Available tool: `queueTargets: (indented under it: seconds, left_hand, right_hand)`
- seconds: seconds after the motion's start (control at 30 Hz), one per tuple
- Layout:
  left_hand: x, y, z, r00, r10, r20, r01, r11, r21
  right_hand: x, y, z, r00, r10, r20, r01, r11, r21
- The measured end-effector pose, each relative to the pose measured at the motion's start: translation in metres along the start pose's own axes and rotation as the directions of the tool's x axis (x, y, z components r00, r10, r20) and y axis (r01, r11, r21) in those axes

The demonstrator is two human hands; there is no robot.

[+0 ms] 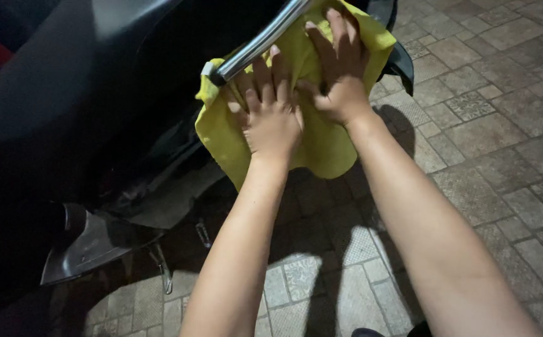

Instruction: The person wipes the rear side of a black motorcycle using a yellow cloth. They rub the cloth against the bodywork and chrome accents with both hands, then fold the cloth and continue wiping the lower section of the vehicle.

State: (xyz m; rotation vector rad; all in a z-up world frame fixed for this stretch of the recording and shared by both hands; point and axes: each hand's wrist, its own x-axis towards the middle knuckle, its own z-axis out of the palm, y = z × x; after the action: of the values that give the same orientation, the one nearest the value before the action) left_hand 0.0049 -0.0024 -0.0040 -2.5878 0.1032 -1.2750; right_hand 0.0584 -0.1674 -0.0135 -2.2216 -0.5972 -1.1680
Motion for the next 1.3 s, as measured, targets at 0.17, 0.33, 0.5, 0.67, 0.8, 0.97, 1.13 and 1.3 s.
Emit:
queueTargets:
  seconds: [0.17,0.33,0.5,0.67,0.8,0.97,1.13,1.3]
  left_hand:
    - [0.013,0.021,-0.015,0.990,0.074,0.117,-0.058,0.989,-0.135]
    - [0.005,0.033,-0.021,0.994,0.108,-0.022,-0.109,0.990,-0.089]
    - [-0.020,0.031,0.002,0.978,0.125,-0.165,-0.120,0.992,0.041]
    - [-0.042,0.012,0.010,0.971,0.133,-0.196,-0.124,0.991,0.059]
    - [-0.060,-0.009,0.027,0.954,0.090,-0.285,-0.079,0.996,0.050]
    - [-0.077,-0.035,0.040,0.991,0.007,-0.131,-0.016,0.998,-0.066]
    - [-0.060,-0.051,0.018,0.971,0.024,-0.238,-0.009,0.998,0.066]
    - [-0.036,-0.048,0.000,0.958,0.063,-0.281,-0.013,0.984,0.177]
  right_hand:
    - [-0.011,0.018,0.004,0.995,0.005,-0.100,0.004,0.996,0.084]
    - [-0.035,0.029,0.017,0.993,0.053,-0.107,-0.057,0.998,-0.036]
    - [-0.050,0.027,0.036,0.984,0.034,-0.177,-0.057,0.990,-0.129]
    - [-0.079,0.029,0.061,0.992,0.125,0.004,-0.120,0.960,-0.254]
    - [-0.080,0.017,0.074,0.978,0.153,0.140,-0.112,0.959,-0.261]
    - [-0.079,-0.002,0.097,0.997,-0.042,-0.059,0.028,0.974,-0.225]
    - [-0.061,-0.025,0.081,0.998,0.031,0.046,-0.022,0.982,-0.188]
    - [-0.037,-0.028,0.060,0.997,-0.027,-0.070,0.012,0.978,-0.207]
